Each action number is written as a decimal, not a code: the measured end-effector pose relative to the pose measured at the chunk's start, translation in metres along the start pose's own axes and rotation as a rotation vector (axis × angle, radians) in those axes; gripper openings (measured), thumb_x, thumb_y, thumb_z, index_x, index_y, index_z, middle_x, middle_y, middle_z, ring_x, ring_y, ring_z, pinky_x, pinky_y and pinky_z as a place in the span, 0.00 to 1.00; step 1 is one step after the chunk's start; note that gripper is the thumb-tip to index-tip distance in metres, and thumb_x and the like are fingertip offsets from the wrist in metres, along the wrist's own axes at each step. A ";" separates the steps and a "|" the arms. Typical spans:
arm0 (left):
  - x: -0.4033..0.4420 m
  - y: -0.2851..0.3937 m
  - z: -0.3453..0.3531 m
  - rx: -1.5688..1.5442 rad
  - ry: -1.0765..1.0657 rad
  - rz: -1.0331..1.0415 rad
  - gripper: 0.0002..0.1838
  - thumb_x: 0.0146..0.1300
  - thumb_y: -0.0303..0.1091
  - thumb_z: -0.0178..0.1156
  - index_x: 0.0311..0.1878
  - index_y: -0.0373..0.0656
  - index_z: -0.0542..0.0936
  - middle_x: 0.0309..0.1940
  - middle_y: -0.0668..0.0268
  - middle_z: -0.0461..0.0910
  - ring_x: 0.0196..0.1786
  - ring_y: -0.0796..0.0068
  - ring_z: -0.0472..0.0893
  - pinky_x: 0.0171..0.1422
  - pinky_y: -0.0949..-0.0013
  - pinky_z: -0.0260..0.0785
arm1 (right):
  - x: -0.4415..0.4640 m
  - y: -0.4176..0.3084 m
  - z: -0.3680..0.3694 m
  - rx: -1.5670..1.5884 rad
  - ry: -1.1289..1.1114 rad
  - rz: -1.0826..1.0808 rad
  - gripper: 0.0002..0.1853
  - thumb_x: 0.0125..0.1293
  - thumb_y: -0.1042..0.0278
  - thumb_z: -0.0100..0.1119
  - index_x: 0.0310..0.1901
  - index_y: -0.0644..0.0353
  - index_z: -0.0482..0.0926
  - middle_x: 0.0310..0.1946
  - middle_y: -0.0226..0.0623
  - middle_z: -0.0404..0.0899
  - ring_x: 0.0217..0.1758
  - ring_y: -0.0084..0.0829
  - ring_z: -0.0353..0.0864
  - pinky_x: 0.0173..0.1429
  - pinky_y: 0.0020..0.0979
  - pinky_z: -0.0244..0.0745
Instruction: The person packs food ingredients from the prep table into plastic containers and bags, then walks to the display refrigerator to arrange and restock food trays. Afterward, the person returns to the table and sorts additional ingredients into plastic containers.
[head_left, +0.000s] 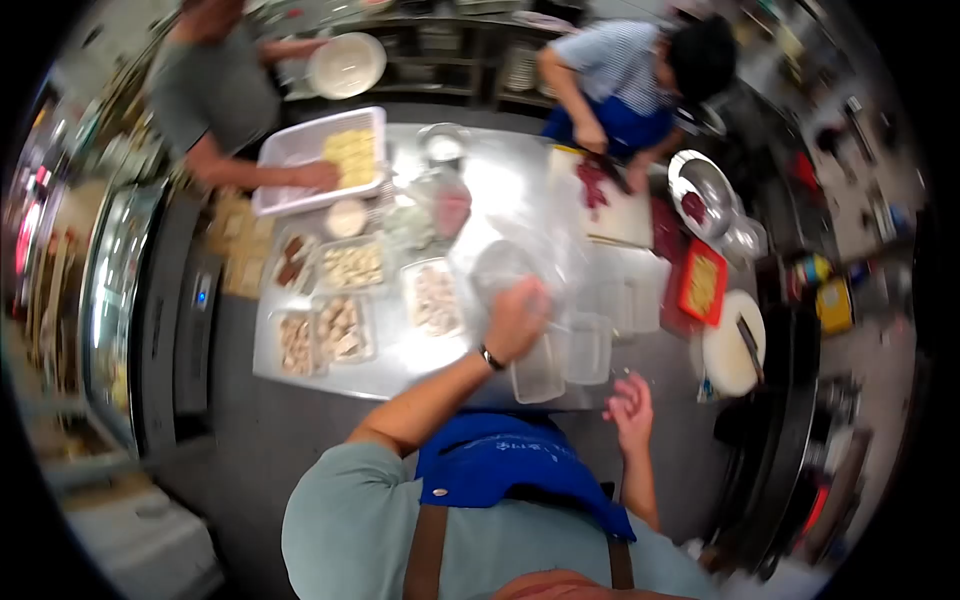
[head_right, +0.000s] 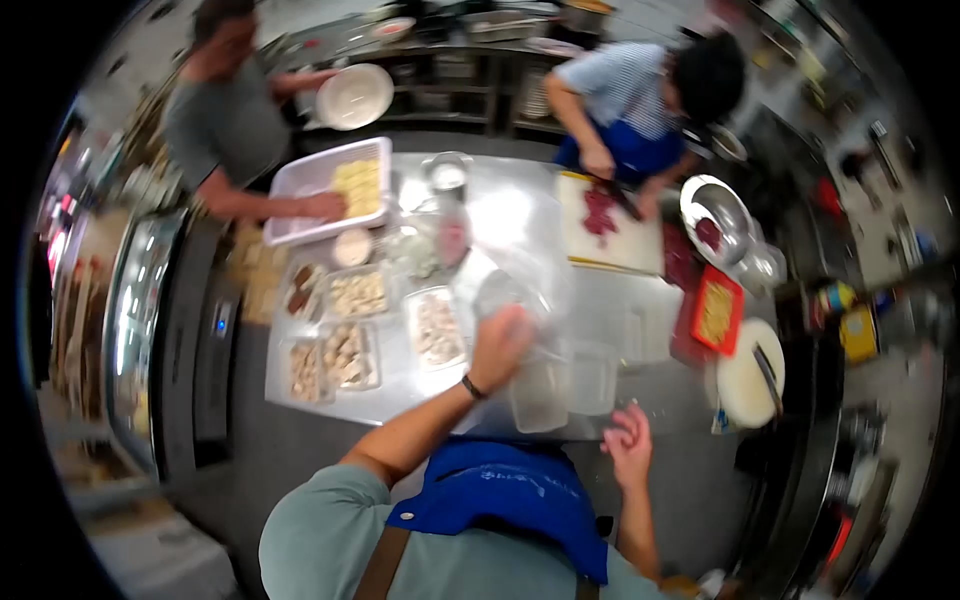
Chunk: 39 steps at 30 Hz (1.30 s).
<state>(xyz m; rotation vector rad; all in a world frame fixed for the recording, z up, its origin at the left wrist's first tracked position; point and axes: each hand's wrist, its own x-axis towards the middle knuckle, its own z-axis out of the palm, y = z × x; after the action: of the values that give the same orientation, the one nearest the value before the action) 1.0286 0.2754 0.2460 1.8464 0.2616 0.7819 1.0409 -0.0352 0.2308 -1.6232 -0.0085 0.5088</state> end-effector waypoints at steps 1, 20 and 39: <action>-0.016 0.018 0.024 -0.178 -0.240 -0.101 0.08 0.60 0.32 0.54 0.38 0.38 0.74 0.27 0.54 0.73 0.32 0.59 0.76 0.38 0.64 0.68 | -0.005 -0.030 0.009 0.135 -0.004 -0.104 0.39 0.55 0.73 0.67 0.67 0.60 0.57 0.58 0.44 0.68 0.41 0.28 0.79 0.43 0.33 0.79; -0.138 -0.007 0.281 0.047 -0.547 -0.749 0.10 0.61 0.25 0.59 0.44 0.36 0.74 0.39 0.63 0.78 0.44 0.74 0.79 0.47 0.74 0.73 | 0.181 -0.067 -0.568 -0.816 0.611 -0.567 0.03 0.55 0.79 0.60 0.33 0.64 0.79 0.33 0.39 0.78 0.34 0.34 0.79 0.39 0.32 0.75; -0.149 0.066 0.335 0.499 -0.571 -0.785 0.14 0.62 0.38 0.60 0.48 0.42 0.80 0.38 0.59 0.83 0.40 0.68 0.83 0.44 0.67 0.77 | 0.198 0.211 -0.782 -0.972 0.673 0.192 0.22 0.64 0.62 0.56 0.58 0.62 0.72 0.54 0.48 0.75 0.55 0.46 0.73 0.58 0.38 0.69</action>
<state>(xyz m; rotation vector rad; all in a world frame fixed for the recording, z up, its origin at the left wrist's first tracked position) 1.1120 -0.0803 0.1725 2.0920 0.7911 -0.3865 1.4132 -0.7414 -0.0096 -2.7035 0.4700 0.0461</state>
